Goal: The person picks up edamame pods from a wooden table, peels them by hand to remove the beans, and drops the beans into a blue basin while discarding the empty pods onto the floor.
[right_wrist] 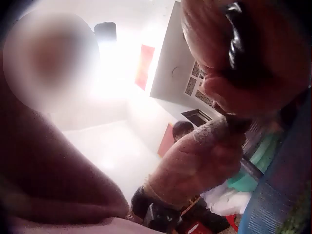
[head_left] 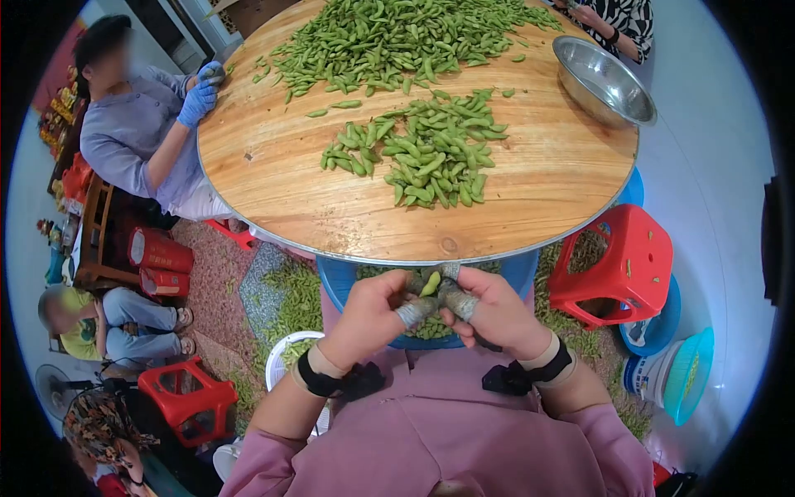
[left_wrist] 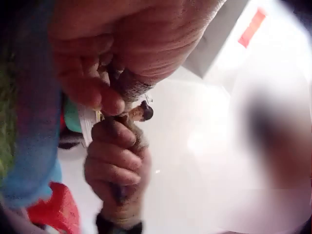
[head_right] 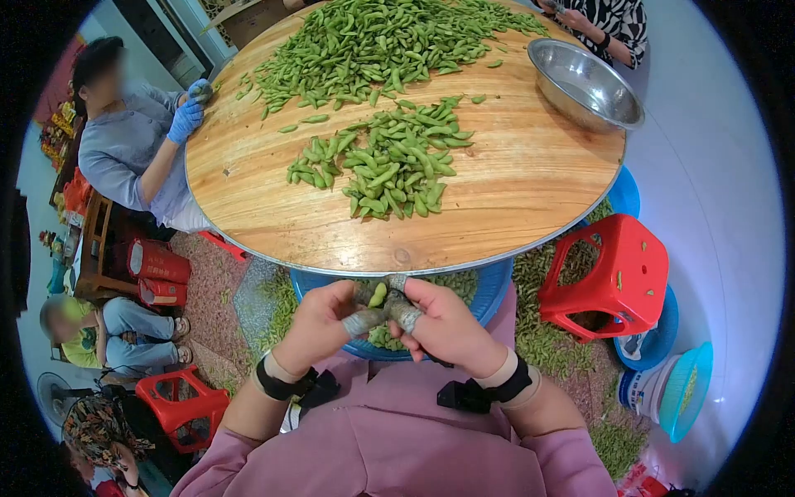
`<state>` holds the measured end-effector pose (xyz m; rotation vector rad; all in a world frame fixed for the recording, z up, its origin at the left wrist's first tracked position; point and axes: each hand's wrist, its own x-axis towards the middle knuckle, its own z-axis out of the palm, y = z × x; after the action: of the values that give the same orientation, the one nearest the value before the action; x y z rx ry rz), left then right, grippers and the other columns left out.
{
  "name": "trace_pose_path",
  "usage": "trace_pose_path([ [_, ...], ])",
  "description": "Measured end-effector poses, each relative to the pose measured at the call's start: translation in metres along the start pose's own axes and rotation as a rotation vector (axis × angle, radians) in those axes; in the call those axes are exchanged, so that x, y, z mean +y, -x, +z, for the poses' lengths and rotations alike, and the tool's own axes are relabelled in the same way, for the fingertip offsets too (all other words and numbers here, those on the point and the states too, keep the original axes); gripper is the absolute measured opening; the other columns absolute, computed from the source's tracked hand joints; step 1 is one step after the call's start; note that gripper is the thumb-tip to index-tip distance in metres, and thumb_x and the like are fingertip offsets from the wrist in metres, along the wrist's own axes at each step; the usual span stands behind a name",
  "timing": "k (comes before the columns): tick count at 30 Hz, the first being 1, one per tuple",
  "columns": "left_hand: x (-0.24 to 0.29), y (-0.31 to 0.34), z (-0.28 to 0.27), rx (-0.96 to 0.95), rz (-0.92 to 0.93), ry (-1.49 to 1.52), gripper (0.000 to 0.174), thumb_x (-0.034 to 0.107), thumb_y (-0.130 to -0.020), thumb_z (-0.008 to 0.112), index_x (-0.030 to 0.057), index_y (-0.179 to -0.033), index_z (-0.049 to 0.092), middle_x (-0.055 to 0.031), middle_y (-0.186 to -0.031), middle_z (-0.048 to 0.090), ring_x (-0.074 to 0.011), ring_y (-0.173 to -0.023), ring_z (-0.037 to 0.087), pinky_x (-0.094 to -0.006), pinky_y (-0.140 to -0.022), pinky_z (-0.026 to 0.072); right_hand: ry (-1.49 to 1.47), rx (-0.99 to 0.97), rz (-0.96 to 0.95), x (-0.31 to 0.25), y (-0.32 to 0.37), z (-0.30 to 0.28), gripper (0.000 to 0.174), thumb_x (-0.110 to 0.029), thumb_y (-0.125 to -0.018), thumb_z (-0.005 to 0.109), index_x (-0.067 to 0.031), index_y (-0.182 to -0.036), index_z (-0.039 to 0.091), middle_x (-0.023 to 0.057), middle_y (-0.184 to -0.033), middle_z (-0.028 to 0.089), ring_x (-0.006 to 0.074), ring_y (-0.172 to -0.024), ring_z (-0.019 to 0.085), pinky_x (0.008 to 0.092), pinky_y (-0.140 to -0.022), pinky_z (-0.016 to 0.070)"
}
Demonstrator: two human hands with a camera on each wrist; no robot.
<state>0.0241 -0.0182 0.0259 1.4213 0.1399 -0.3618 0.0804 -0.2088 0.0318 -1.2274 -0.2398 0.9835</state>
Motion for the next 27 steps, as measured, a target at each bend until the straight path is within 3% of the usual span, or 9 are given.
trace_pose_path([
  [2, -0.009, 0.001, 0.0, 0.206, 0.476, -0.83, 0.017, 0.015, -0.088, 0.064, 0.0003, -0.096, 0.06, -0.0037, -0.079, 0.062, -0.0141, -0.063, 0.059, -0.0261, -0.057, 0.0468, 0.062, 0.019, -0.028, 0.004, -0.002, 0.002, 0.024, -0.005, -0.091, 0.043, -0.0033, -0.112, 0.054, 0.0008, -0.077, 0.056, 0.0049, -0.053, 0.047, 0.0197, -0.044, 0.0418],
  [5, -0.012, 0.0, 0.002, 0.31, 0.706, -1.085, 0.017, 0.017, -0.092, 0.059, 0.0001, -0.096, 0.059, -0.0035, -0.078, 0.061, -0.0145, -0.065, 0.058, -0.026, -0.058, 0.0468, 0.109, 0.022, -0.053, 0.004, -0.002, 0.0, 0.026, -0.004, -0.09, 0.043, -0.0034, -0.113, 0.054, 0.001, -0.077, 0.057, 0.0047, -0.054, 0.049, 0.0197, -0.044, 0.0425],
  [6, -0.008, 0.002, 0.002, 0.304, 0.707, -1.089, 0.017, 0.017, -0.092, 0.059, 0.0001, -0.096, 0.059, -0.0035, -0.078, 0.061, -0.0145, -0.065, 0.058, -0.026, -0.058, 0.0468, 0.098, 0.004, -0.047, 0.002, -0.002, -0.001, 0.026, -0.004, -0.09, 0.043, -0.0036, -0.113, 0.054, 0.001, -0.077, 0.057, 0.0045, -0.054, 0.049, 0.0196, -0.044, 0.0427],
  [8, 0.004, 0.008, -0.001, -0.014, -0.071, 0.236, 0.02, 0.02, -0.096, 0.054, 0.0003, -0.096, 0.059, -0.0038, -0.077, 0.06, -0.0137, -0.065, 0.057, -0.0256, -0.059, 0.0465, 0.02, -0.037, -0.033, -0.004, 0.004, -0.002, 0.026, -0.005, -0.09, 0.043, -0.0042, -0.114, 0.054, 0.0007, -0.077, 0.057, 0.0039, -0.054, 0.049, 0.0188, -0.044, 0.0421],
  [9, 0.003, 0.009, -0.003, -0.048, -0.109, 0.336, 0.026, 0.025, -0.097, 0.053, 0.0002, -0.097, 0.058, -0.0045, -0.078, 0.06, -0.0125, -0.064, 0.056, -0.0248, -0.059, 0.0459, -0.053, -0.083, -0.015, -0.005, 0.006, -0.003, 0.026, -0.006, -0.091, 0.043, -0.0047, -0.114, 0.054, 0.0003, -0.077, 0.057, 0.0033, -0.054, 0.048, 0.0181, -0.044, 0.0415],
  [13, -0.001, 0.008, -0.003, -0.035, -0.032, 0.094, 0.02, 0.018, -0.097, 0.052, -0.0004, -0.101, 0.058, -0.0036, -0.079, 0.06, -0.0104, -0.064, 0.056, -0.0236, -0.06, 0.0459, 0.063, -0.002, -0.001, 0.005, 0.001, -0.006, 0.026, -0.009, -0.09, 0.051, -0.003, -0.115, 0.055, 0.0035, -0.077, 0.059, 0.0077, -0.056, 0.051, 0.024, -0.048, 0.0447],
  [15, -0.002, 0.009, 0.001, 0.041, 0.037, -0.21, 0.016, 0.01, -0.095, 0.048, -0.0011, -0.102, 0.058, -0.0022, -0.079, 0.061, -0.0093, -0.066, 0.057, -0.0235, -0.061, 0.0471, 0.548, 0.285, -0.607, 0.024, -0.009, -0.006, 0.022, -0.011, -0.084, 0.06, -0.0004, -0.103, 0.056, 0.0101, -0.074, 0.058, 0.0203, -0.059, 0.055, 0.0334, -0.056, 0.047],
  [21, 0.001, 0.009, 0.002, -0.052, 0.146, -0.425, 0.018, -0.004, -0.083, 0.045, -0.0025, -0.095, 0.058, -0.0076, -0.073, 0.063, -0.0146, -0.065, 0.065, -0.0285, -0.059, 0.0507, 0.97, 0.274, -0.588, 0.012, -0.009, -0.007, 0.023, -0.009, -0.068, 0.066, -0.001, -0.08, 0.048, 0.0179, -0.073, 0.054, 0.0391, -0.069, 0.055, 0.0425, -0.062, 0.0467],
  [27, -0.005, 0.011, 0.001, -0.008, 0.19, -0.648, 0.013, 0.001, -0.087, 0.047, -0.0028, -0.092, 0.058, -0.0076, -0.073, 0.063, -0.0143, -0.062, 0.063, -0.0284, -0.058, 0.0502, 1.151, 0.382, -0.566, 0.019, -0.007, 0.002, 0.023, -0.009, -0.066, 0.066, -0.0008, -0.081, 0.051, 0.0169, -0.075, 0.056, 0.0372, -0.076, 0.059, 0.0441, -0.061, 0.048],
])
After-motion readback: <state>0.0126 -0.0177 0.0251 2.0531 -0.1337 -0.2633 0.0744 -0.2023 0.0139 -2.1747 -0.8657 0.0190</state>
